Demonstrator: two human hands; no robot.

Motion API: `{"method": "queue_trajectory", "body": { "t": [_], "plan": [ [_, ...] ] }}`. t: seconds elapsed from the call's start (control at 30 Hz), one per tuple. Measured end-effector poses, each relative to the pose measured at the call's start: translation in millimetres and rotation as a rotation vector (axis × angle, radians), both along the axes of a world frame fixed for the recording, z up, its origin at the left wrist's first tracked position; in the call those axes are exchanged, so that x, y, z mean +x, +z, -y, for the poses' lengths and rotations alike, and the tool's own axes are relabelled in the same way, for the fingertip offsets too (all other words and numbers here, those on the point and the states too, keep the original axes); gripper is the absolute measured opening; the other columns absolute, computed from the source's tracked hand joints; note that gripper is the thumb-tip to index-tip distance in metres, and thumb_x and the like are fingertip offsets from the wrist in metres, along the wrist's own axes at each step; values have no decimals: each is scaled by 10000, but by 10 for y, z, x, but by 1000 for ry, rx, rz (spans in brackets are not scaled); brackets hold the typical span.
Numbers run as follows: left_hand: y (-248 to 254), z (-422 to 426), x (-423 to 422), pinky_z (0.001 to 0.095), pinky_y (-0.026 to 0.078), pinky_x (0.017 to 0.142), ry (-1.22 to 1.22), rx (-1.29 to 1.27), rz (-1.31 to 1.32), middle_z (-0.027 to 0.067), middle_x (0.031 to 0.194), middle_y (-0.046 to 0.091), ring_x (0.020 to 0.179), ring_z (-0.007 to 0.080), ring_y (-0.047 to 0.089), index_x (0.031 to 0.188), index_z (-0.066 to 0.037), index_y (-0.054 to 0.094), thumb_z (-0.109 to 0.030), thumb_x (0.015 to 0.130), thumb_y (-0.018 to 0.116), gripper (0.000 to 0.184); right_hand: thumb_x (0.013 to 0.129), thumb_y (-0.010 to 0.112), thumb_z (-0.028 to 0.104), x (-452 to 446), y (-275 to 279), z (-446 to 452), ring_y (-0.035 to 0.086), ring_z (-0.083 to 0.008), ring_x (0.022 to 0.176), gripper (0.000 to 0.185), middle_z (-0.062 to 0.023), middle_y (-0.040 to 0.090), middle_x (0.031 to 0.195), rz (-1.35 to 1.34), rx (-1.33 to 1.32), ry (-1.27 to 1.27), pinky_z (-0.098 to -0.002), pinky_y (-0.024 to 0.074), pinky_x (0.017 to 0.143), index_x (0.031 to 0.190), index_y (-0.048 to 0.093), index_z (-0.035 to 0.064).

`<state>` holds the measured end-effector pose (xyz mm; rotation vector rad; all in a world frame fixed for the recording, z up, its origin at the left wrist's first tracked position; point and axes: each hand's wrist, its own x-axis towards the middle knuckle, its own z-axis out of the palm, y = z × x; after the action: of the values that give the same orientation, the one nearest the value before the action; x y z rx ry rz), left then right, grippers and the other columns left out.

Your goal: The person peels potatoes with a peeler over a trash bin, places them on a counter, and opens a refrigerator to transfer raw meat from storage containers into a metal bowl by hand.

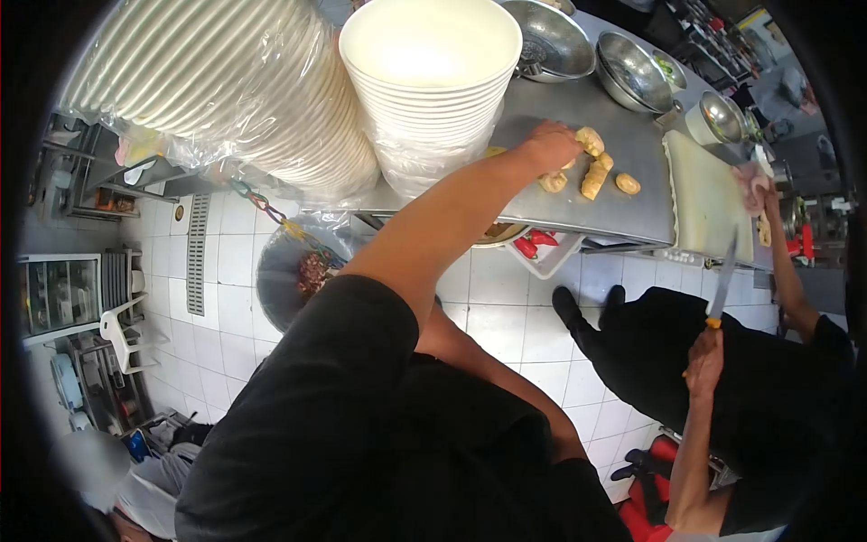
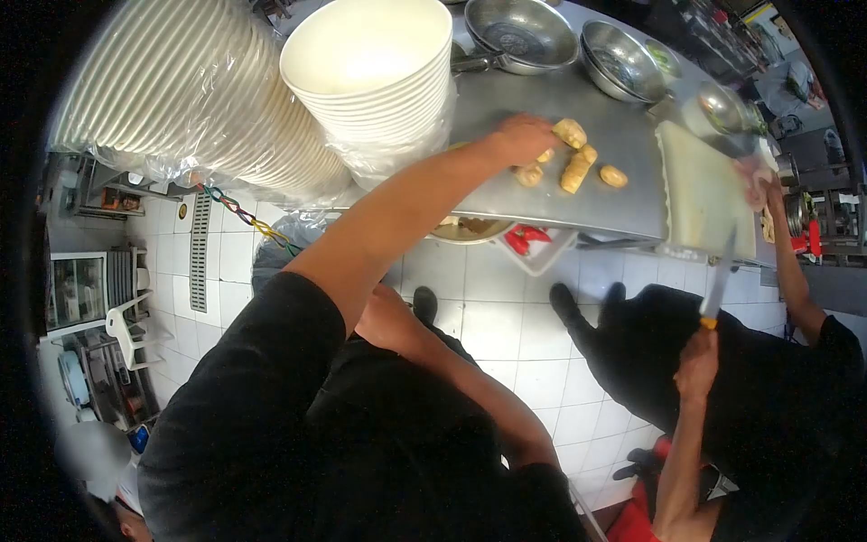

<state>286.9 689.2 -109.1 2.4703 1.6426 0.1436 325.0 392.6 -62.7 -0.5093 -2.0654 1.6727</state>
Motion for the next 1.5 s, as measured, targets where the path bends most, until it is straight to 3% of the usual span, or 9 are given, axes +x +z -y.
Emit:
{"method": "queue_trajectory", "body": {
  "t": [0.13, 0.4, 0.47, 0.53, 0.57, 0.67, 0.83, 1.13, 1.5],
  "plan": [
    [41, 162, -70, 461, 409, 1031, 130, 98, 144, 127, 1293, 528, 1239, 331, 481, 1311, -103, 518, -107, 765, 684, 571, 864, 573, 103, -83, -364, 76, 574, -398, 1054, 231, -220, 630, 1088, -24, 42, -3, -460, 453, 908, 1053, 617, -22],
    [1072, 1696, 7, 428, 416, 1000, 157, 149, 890, 178, 1197, 501, 1178, 355, 486, 1297, -8, 483, -112, 813, 686, 535, 898, 604, 138, -465, -746, 194, 584, -363, 1062, 325, -219, 609, 1149, -80, 46, 47, -427, 460, 913, 1196, 562, 17],
    [1449, 2404, -203, 392, 430, 984, 200, -26, 1065, 162, 1211, 503, 1175, 300, 507, 1316, -3, 470, -145, 861, 680, 520, 908, 634, 196, -781, -2097, 329, 601, -316, 1066, 418, -171, 611, 1187, 115, -424, 214, -394, 476, 911, 1279, 513, 45],
    [1515, 3066, -480, 365, 437, 936, 233, -44, 1333, 125, 1159, 509, 1063, 260, 542, 1300, -29, 478, -153, 904, 656, 451, 908, 625, 212, -616, -1454, 349, 612, -306, 1057, 421, -174, 622, 1157, 74, -405, 65, -383, 481, 914, 1277, 511, 44],
    [1666, 3429, -652, 342, 439, 955, 470, -351, 1621, 84, 1187, 527, 1101, 193, 531, 1328, -49, 456, -145, 917, 657, 468, 913, 611, 207, -573, -1216, 356, 617, -294, 1052, 411, -172, 628, 1136, 81, -362, 25, -377, 484, 915, 1275, 509, 43],
    [1640, 4224, -1228, 348, 465, 918, 840, -70, 1983, 89, 1116, 573, 1055, 168, 565, 1292, -13, 459, -131, 956, 552, 369, 947, 511, 110, -823, -910, 362, 632, -219, 1030, 322, -145, 650, 1030, 255, -44, 151, -358, 494, 918, 1260, 507, 32],
    [959, 5170, -2087, 333, 468, 692, 1247, 188, 2369, 123, 910, 600, 785, 232, 589, 1104, -23, 540, -305, 929, 488, 336, 991, 440, 63, -1387, -714, 738, 650, -181, 681, 350, -116, 634, 837, 239, -586, 89, -316, 556, 614, 1328, 344, 48],
    [669, 5918, -2535, 335, 416, 741, 1329, -1, 2544, 60, 932, 585, 852, 191, 540, 1074, -88, 546, -318, 999, 369, 300, 1023, 449, 179, -2091, 626, 1699, 540, -181, 630, 315, -94, 563, 777, -298, -833, -110, -378, 502, 647, 1288, 390, 20],
    [775, 6065, -2612, 322, 383, 743, 1133, -68, 2685, -9, 876, 558, 787, 122, 502, 993, -144, 514, -344, 1052, 306, 295, 1030, 447, 198, -2432, 711, 2212, 471, -154, 607, 303, -72, 519, 748, -408, -852, -135, -371, 462, 648, 1284, 401, 39]
  ]
}}
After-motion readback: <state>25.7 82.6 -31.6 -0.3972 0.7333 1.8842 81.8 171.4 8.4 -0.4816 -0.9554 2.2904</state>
